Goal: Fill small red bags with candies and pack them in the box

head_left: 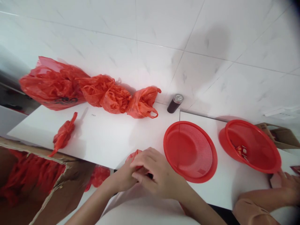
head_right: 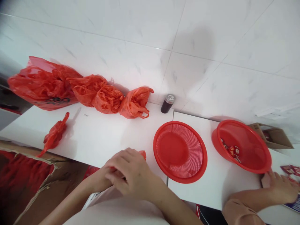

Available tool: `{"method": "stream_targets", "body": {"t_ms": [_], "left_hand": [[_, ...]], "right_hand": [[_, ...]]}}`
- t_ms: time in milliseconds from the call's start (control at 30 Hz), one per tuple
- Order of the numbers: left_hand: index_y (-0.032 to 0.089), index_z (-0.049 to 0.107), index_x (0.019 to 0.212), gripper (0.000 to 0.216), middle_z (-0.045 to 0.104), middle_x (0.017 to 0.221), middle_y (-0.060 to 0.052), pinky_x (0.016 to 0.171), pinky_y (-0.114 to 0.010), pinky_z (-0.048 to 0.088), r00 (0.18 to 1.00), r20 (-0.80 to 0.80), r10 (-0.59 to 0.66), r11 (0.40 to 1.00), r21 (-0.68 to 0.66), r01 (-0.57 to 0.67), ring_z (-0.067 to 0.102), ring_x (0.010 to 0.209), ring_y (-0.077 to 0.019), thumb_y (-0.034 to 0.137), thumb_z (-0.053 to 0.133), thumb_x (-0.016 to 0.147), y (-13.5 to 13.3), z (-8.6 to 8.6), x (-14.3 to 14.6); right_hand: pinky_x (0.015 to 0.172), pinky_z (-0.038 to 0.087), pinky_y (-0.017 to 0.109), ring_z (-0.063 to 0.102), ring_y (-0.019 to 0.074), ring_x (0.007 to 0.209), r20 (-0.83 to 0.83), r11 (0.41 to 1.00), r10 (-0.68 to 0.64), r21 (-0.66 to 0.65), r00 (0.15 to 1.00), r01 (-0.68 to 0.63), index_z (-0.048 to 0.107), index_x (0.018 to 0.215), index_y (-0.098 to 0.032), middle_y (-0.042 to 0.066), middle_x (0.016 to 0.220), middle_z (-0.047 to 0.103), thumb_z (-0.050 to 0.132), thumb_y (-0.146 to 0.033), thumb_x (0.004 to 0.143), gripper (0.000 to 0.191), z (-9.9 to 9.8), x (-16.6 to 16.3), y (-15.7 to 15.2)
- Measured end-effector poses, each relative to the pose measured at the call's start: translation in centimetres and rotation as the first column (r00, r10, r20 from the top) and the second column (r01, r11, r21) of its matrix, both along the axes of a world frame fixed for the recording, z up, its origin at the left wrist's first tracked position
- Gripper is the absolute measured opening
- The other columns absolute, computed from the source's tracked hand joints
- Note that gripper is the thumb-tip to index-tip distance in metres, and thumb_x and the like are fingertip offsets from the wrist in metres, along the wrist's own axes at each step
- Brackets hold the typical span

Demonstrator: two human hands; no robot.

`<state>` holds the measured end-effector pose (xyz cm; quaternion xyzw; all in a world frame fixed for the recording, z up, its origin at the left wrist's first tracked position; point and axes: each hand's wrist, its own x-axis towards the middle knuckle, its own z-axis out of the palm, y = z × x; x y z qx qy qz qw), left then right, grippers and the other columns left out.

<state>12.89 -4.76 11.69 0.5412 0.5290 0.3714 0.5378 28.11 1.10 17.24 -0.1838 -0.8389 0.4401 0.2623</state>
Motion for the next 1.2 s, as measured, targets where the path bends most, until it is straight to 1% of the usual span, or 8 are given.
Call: {"method": "stream_targets", "body": {"t_ms": [167, 333, 500, 600, 767, 933, 1067, 1200], "left_hand": [[0.020, 0.063, 0.099, 0.035, 0.065, 0.089, -0.003, 0.079, -0.031, 0.050, 0.953, 0.301, 0.047, 0.958, -0.283, 0.042, 0.060, 0.084, -0.0169, 0.045, 0.039, 0.097, 0.7, 0.1, -1.0], [0.017, 0.062, 0.082, 0.039, 0.059, 0.070, 0.000, 0.066, -0.026, 0.044, 0.972, 0.227, 0.059, 0.969, -0.246, -0.002, 0.051, 0.065, -0.0131, 0.047, 0.042, 0.096, 1.5, 0.3, -1.4], [0.018, 0.072, 0.095, 0.027, 0.070, 0.093, -0.006, 0.077, -0.029, 0.048, 0.991, 0.128, 0.027, 0.979, -0.202, 0.000, 0.061, 0.083, -0.0175, 0.039, 0.055, 0.090, 1.8, 1.0, -2.4], [0.019, 0.073, 0.090, 0.018, 0.071, 0.087, -0.005, 0.071, -0.028, 0.049, 0.994, 0.032, -0.102, 0.988, -0.117, 0.105, 0.062, 0.079, -0.0179, 0.027, 0.058, 0.085, 1.8, 1.1, -2.6], [0.020, 0.067, 0.070, 0.027, 0.066, 0.068, 0.000, 0.063, -0.025, 0.048, 0.977, -0.213, 0.002, 0.993, 0.112, 0.022, 0.060, 0.064, -0.0128, 0.003, 0.045, 0.074, 1.9, 0.1, -1.7], [0.021, 0.064, 0.096, 0.028, 0.067, 0.103, -0.007, 0.075, -0.027, 0.051, 0.918, -0.267, 0.295, 0.908, 0.377, -0.182, 0.064, 0.090, -0.0167, 0.006, 0.050, 0.078, 1.7, -1.1, -1.6], [0.024, 0.063, 0.117, 0.035, 0.068, 0.109, -0.007, 0.083, -0.030, 0.050, 0.933, -0.317, 0.170, 0.946, 0.317, -0.065, 0.065, 0.096, -0.0181, 0.013, 0.050, 0.086, 1.2, -1.4, -2.3], [0.027, 0.064, 0.121, 0.033, 0.072, 0.106, -0.005, 0.084, -0.030, 0.049, 0.928, -0.366, 0.074, 0.983, 0.186, -0.005, 0.066, 0.093, -0.0185, 0.028, 0.041, 0.096, 0.7, -1.7, -2.7]], "right_hand": [[0.085, 0.048, 0.031, 0.057, 0.0156, 0.099, 0.135, 0.960, -0.122, -0.236, 0.983, 0.152, 0.055, 0.111, -0.025, 0.003, 0.108, 0.061, 0.054, -0.015, 0.090, 0.023, -3.3, 1.3, 1.2], [0.075, 0.047, 0.027, 0.057, 0.0127, 0.084, 0.084, 0.931, -0.237, -0.265, 0.968, 0.251, 0.052, 0.095, -0.023, 0.000, 0.093, 0.059, 0.049, -0.016, 0.093, 0.008, -3.9, 2.2, 0.3], [0.082, 0.044, 0.032, 0.054, 0.0151, 0.084, 0.107, 0.990, 0.048, -0.138, 0.993, -0.033, 0.057, 0.093, -0.024, -0.001, 0.087, 0.061, 0.061, -0.021, 0.087, 0.007, -2.0, 2.9, -0.2], [0.086, 0.044, 0.034, 0.056, 0.0168, 0.091, 0.074, 0.986, -0.024, -0.161, 0.997, 0.036, 0.059, 0.100, -0.024, 0.001, 0.095, 0.064, 0.057, -0.029, 0.091, 0.010, -2.6, 2.0, 0.5], [0.083, 0.046, 0.033, 0.060, 0.0151, 0.087, 0.153, 0.907, -0.190, -0.352, 0.970, 0.233, 0.056, 0.120, -0.026, 0.003, 0.098, 0.066, 0.031, -0.033, 0.102, 0.031, -5.4, -0.2, 1.5], [0.066, 0.045, 0.027, 0.054, 0.0123, 0.061, 0.138, 0.765, -0.104, -0.621, 0.985, 0.168, 0.054, 0.116, -0.025, -0.005, 0.065, 0.057, 0.034, -0.041, 0.100, 0.030, -6.4, -0.3, 0.9], [0.062, 0.039, 0.023, 0.047, 0.0107, 0.066, 0.121, 0.735, -0.202, -0.637, 0.972, 0.232, 0.049, 0.080, -0.022, -0.005, 0.071, 0.050, 0.040, -0.045, 0.097, 0.031, -6.4, 0.2, 0.2], [0.063, 0.040, 0.024, 0.046, 0.0113, 0.064, 0.116, 0.678, -0.375, -0.642, 0.920, 0.358, 0.041, 0.074, -0.023, -0.005, 0.069, 0.047, 0.041, -0.050, 0.096, 0.035, -7.0, 0.8, 0.4]]}}
